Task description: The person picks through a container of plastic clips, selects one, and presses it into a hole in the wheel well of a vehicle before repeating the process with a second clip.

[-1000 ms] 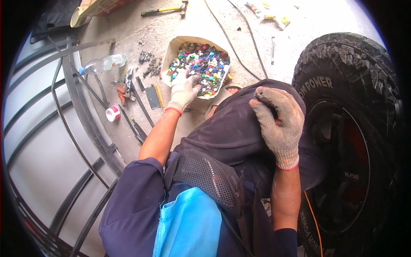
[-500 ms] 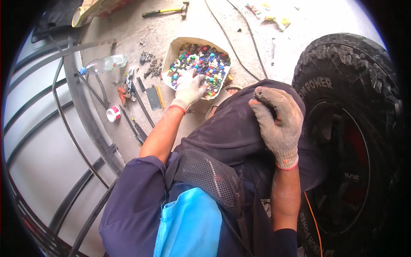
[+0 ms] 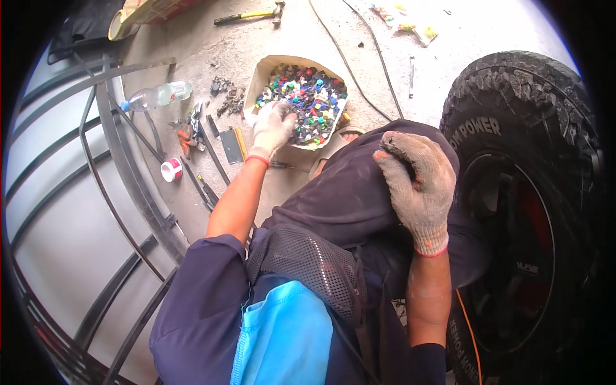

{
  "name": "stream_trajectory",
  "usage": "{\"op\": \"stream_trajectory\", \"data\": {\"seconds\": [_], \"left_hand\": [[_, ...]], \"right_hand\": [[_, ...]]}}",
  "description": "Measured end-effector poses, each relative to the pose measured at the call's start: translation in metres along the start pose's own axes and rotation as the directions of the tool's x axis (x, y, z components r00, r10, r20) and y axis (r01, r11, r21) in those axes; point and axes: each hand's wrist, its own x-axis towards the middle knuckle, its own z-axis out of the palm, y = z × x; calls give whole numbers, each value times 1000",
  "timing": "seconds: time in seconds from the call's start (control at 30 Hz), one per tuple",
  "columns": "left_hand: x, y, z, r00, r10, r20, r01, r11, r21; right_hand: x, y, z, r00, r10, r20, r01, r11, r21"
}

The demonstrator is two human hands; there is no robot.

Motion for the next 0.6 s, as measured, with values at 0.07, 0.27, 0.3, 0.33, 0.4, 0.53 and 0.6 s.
{"op": "stream_trajectory", "data": {"seconds": [0.07,0.27,0.3,0.33,0.4,0.53,0.6], "left_hand": [[11,-8,-1,998,-12,-54,14,999,33],[41,-34,-6,964,-254,79,243,962,125],[44,-37,-4,971,-233,54,219,958,185],[49,-39,-2,971,-234,56,220,958,184],[59,-41,2,983,-182,12,173,955,242],[76,-31,-4,961,-251,117,219,948,231],[76,-30,-6,962,-238,132,199,946,256]], "right_hand": [[0,-1,0,1000,5,1,-5,1000,1],[2,0,1,1000,-4,-2,4,1000,-5],[3,0,1,1000,-7,-1,7,1000,-6],[4,-1,1,1000,-5,0,5,1000,-6],[6,-3,1,1000,-6,16,6,1000,-10],[6,-1,1,1000,-3,20,3,1000,-24],[6,0,1,1000,-6,13,6,1000,-14]]}}
